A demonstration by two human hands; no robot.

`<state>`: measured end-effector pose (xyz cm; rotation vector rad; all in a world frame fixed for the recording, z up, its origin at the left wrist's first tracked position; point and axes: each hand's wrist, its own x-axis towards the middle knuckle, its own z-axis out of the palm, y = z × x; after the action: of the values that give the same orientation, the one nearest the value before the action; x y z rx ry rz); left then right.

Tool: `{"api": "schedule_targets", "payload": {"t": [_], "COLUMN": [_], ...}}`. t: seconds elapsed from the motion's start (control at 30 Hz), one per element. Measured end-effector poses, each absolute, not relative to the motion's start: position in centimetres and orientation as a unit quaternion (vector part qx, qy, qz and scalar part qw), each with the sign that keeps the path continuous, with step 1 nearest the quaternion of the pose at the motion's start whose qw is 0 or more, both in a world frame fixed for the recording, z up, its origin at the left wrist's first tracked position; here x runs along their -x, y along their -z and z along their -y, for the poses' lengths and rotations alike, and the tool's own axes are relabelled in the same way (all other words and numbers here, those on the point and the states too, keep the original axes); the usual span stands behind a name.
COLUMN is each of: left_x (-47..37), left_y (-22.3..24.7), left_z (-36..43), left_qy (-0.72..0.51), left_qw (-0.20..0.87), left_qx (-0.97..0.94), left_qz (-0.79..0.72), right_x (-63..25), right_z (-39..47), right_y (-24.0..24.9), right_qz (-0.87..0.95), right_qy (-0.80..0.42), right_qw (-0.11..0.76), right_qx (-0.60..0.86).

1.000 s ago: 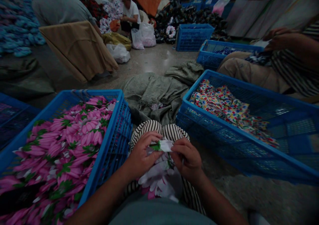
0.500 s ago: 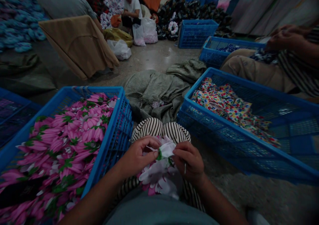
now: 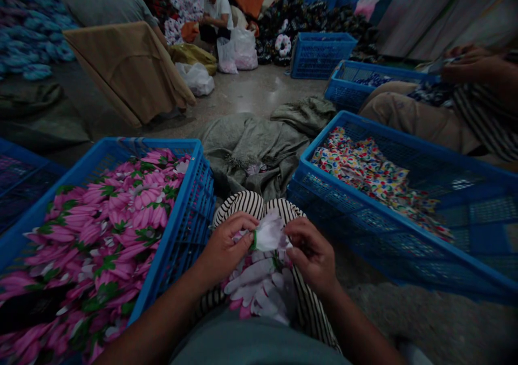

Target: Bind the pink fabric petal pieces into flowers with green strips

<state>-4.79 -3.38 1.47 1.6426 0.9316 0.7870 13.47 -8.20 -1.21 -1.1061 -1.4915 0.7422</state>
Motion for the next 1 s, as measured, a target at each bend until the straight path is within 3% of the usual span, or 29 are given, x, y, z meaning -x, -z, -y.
{"api": "schedule_targets", "payload": {"t": [0.13, 0.2, 0.43, 0.6, 0.73, 0.83, 1.0], "left_x": [4.4, 4.1, 3.8, 3.3, 3.3, 3.5, 3.4], "left_y": [-1.6, -1.5, -0.6, -0.9, -1.2, -1.4, -2.1], "left_z": [3.7, 4.2, 5.0, 4.6, 4.8, 5.0, 5.3], "left_qy": [-0.292, -0.303, -0.328, -0.313, -0.356, -0.353, -0.329], "left_qw": [0.666, 0.696, 0.667, 0.718, 0.757, 0.728, 0.692], "left_qx": [-0.596, -0.542, -0.534, -0.405, -0.314, -0.347, -0.412], "left_qz": [-0.341, -0.36, -0.403, -0.472, -0.449, -0.475, -0.494], "right_x": [-13.3, -12.9, -11.8, -11.6, -12.1, -12.7, -12.7], "right_z": [7.0, 6.7, 7.6, 7.9, 7.8, 8.0, 8.5], "right_y": [0.3, 0.3, 0.8, 1.3, 1.0, -0.1, -1.8], "right_qz": [0.621, 0.614, 0.562, 0.527, 0.552, 0.625, 0.696], "right_qy": [-0.383, -0.399, -0.333, -0.339, -0.337, -0.289, -0.327], "right_qw": [0.447, 0.447, 0.514, 0.554, 0.506, 0.479, 0.415], "right_qx": [0.517, 0.514, 0.556, 0.548, 0.571, 0.544, 0.486]}}
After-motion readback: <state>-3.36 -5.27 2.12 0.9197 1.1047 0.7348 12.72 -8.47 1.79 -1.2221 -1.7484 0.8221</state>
